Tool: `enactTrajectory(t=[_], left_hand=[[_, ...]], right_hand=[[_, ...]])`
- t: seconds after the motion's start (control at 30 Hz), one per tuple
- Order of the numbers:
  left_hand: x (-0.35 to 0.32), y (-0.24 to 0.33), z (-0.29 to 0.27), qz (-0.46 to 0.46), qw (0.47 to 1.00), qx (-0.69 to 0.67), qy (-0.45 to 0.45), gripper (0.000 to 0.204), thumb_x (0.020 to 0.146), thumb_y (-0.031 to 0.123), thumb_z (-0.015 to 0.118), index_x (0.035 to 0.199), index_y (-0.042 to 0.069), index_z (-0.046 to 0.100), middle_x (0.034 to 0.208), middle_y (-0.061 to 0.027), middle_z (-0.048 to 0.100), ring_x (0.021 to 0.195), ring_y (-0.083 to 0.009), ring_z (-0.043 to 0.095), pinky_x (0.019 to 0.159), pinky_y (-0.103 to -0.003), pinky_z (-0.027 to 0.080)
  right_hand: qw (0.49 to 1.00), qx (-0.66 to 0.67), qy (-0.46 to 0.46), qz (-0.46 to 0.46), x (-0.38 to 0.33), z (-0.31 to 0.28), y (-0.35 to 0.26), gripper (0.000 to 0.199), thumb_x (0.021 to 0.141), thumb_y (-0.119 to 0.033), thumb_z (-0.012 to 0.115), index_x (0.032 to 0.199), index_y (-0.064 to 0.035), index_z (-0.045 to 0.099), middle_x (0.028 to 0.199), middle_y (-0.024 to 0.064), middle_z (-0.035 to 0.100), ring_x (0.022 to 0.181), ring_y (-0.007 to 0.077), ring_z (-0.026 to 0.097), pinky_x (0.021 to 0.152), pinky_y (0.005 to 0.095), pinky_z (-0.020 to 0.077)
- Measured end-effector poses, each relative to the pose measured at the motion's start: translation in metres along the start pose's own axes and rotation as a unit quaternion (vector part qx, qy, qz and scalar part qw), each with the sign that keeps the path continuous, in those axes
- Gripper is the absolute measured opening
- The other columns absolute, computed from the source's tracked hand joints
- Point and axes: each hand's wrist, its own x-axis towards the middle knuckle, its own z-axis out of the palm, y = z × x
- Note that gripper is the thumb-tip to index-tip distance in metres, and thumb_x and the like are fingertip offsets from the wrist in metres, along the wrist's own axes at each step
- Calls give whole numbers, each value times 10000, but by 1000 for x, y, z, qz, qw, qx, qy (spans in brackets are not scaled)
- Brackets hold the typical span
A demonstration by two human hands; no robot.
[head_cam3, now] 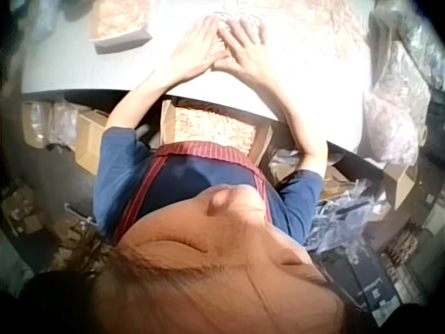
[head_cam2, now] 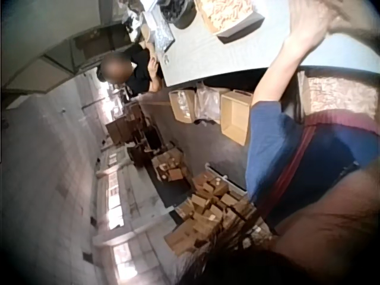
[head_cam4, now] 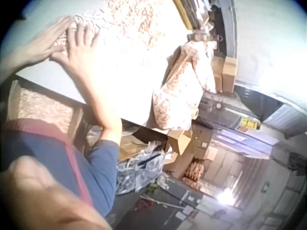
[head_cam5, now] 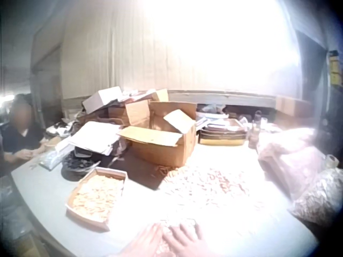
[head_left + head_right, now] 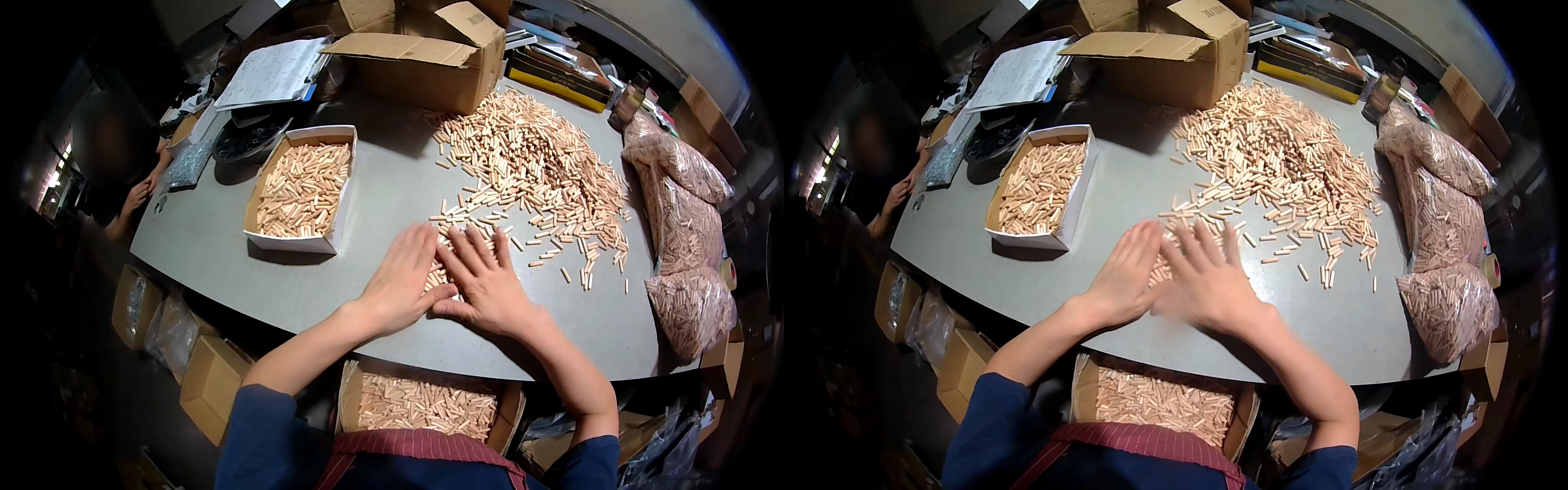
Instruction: The person sorts small cylindrical wooden corks on a table, gathering them into a pile and placing them into a cardboard box. They repeatedly sweep and arrange the corks by hand.
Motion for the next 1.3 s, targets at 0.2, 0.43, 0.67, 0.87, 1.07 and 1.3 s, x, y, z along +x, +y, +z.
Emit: enactTrajectory(t=[0.2, 0.43, 0.67, 0.87, 1.07, 1.3], left_hand=[[0, 1, -5, 27, 999, 19, -8, 912, 1047, 513, 607, 1581, -154, 285, 1624, -376, 327, 1543, -533, 273, 1296, -585, 208], [2, 7, -9, 19, 1000, -22, -3, 818, 1037, 409, 640, 1587, -108, 322, 1634, -354, 352, 1548, -522, 297, 1295, -571, 210], [2, 4, -5, 31, 999, -30, 21, 691, 1066, 325, 598, 1552, -107, 363, 1586, -364, 400, 1505, -539, 346, 1277, -577, 238], [4, 3, -5, 73, 997, -23, -2, 636, 1061, 247, 581, 1542, -119, 384, 1579, -355, 418, 1488, -532, 372, 1263, -573, 271], [7, 13, -11, 137, 984, -99, 62, 501, 1018, 146, 631, 1460, -62, 521, 1465, -263, 564, 1394, -448, 515, 1179, -516, 414], [3, 24, -26, 77, 957, -240, 141, 230, 934, 15, 710, 1162, 40, 731, 1123, -120, 732, 1059, -322, 686, 951, -424, 546]], right_hand=[[999, 41, 23, -22, -6, 1, 17, 792, 996, -435, 649, 1611, -22, 370, 1668, 286, 329, 1561, 491, 295, 1239, 758, 95], [980, 91, 75, 163, -35, -80, 89, 397, 757, -27, 744, 1150, -46, 689, 1244, 172, 616, 1214, 391, 538, 1078, 468, 458], [982, 64, -22, 175, -37, -65, 95, 223, 753, 57, 655, 950, -21, 725, 1014, 184, 633, 1111, 376, 544, 998, 449, 491], [991, 8, 3, 134, -37, -49, 94, 157, 771, 81, 612, 911, 20, 648, 955, 194, 628, 1084, 393, 540, 965, 472, 485], [927, 329, 2, 181, -16, -64, 64, 95, 973, -34, 652, 1050, -2, 607, 986, 166, 659, 977, 324, 619, 905, 384, 502], [776, 614, -26, 142, -7, -50, 31, 163, 1055, -153, 686, 1117, -22, 610, 1050, 27, 646, 1029, 123, 605, 920, 315, 498]])
